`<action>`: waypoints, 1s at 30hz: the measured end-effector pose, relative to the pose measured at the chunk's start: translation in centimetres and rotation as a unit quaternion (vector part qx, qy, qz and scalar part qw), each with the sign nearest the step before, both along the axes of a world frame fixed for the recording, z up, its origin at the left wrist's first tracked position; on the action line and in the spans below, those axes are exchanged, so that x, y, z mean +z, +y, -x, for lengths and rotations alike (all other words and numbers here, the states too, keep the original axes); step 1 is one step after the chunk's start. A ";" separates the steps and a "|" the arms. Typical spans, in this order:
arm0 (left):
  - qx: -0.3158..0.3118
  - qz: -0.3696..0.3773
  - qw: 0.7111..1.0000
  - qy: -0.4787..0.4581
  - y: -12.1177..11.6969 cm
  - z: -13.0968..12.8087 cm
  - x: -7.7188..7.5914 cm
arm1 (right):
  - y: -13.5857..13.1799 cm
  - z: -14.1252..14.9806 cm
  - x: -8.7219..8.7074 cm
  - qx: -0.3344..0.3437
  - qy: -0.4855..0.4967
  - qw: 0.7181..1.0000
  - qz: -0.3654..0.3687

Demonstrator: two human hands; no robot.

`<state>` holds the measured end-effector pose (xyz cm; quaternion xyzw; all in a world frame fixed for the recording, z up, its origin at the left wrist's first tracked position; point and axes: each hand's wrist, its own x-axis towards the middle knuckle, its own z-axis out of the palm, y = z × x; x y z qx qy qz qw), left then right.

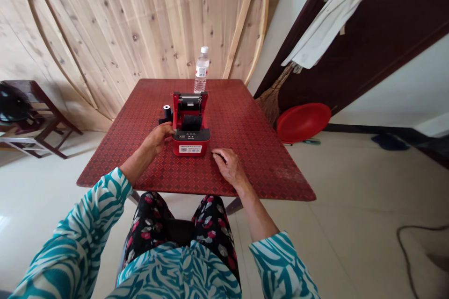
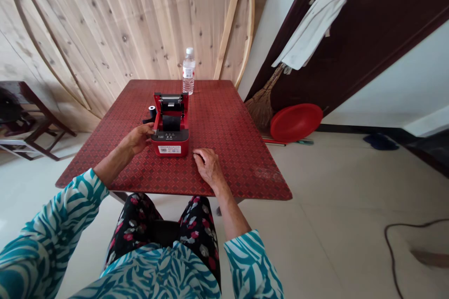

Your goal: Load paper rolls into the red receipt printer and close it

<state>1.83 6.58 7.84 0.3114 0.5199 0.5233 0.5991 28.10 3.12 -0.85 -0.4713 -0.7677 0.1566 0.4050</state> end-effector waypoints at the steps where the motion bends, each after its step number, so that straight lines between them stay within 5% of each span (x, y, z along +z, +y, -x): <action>1: 0.011 0.008 1.000 0.009 0.0 0.0 0.1 | 0.0 0.0 0.0 0.000 0.000 1.000 0.001; 4: 0.025 -0.019 0.997 0.066 0.2 0.4 0.3 | -0.1 0.0 0.1 -0.001 0.002 1.000 0.003; 7: 0.014 -0.148 0.968 0.204 1.2 0.9 0.8 | -0.1 0.1 0.2 -0.003 0.005 1.000 0.004; 9: -0.032 -0.234 0.909 0.343 2.3 1.0 1.4 | -0.1 0.1 0.2 -0.003 0.008 1.000 0.004; 13: -0.205 -0.312 0.745 0.553 5.2 0.1 3.0 | 0.0 0.1 0.2 0.003 0.008 1.000 0.007; 20: -0.386 -0.245 0.545 0.703 8.0 -2.3 5.0 | -0.4 0.1 0.8 0.006 0.004 1.000 0.019; 26: -0.408 -0.260 0.529 0.698 8.0 -3.0 5.2 | -0.5 0.2 1.0 0.001 0.001 0.999 0.032; 30: -0.416 -0.252 0.591 0.644 8.5 -3.1 4.7 | -0.5 0.2 1.0 0.001 -0.001 0.999 0.033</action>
